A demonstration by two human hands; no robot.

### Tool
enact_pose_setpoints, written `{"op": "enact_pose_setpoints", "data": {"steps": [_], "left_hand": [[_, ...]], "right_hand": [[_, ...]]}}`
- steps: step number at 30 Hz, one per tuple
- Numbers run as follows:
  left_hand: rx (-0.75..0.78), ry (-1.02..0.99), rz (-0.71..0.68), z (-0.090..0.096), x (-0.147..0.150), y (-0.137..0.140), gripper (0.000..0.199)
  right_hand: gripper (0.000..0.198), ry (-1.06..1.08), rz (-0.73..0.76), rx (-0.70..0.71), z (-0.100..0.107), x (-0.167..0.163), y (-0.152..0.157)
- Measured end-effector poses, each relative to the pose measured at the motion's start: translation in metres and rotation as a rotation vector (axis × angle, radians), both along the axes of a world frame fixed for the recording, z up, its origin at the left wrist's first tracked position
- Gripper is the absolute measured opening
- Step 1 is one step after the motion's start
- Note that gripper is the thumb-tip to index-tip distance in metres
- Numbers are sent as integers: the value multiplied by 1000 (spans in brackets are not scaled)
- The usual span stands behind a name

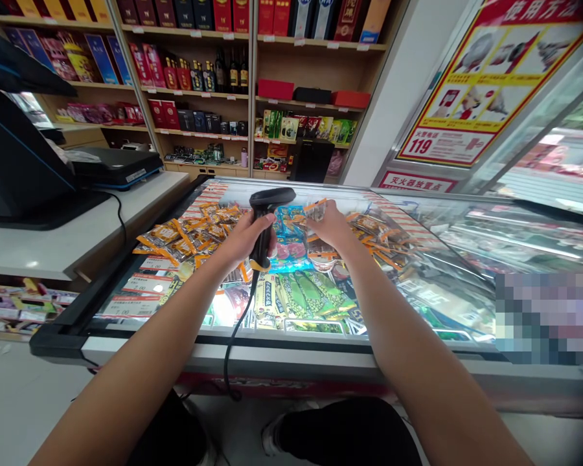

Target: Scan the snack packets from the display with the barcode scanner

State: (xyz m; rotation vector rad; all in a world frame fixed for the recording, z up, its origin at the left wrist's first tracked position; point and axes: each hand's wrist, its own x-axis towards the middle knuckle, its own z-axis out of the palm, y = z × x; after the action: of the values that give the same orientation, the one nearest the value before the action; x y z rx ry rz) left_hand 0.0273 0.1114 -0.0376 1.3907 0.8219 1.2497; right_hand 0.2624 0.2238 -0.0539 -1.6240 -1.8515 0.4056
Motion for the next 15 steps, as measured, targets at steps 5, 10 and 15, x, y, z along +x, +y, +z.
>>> {"op": "enact_pose_setpoints", "data": {"steps": [5,10,15], "left_hand": [[24,-149,265,5,-10,11,43],[-14,-252,423,6,-16,20,38],[-32,-253,424,8,-14,18,31]], "right_hand": [[88,-355,-306,134,-8,16,5],[55,-463,-73,367,-8,-28,2],[57,-497,333,203,-18,-87,33]]}}
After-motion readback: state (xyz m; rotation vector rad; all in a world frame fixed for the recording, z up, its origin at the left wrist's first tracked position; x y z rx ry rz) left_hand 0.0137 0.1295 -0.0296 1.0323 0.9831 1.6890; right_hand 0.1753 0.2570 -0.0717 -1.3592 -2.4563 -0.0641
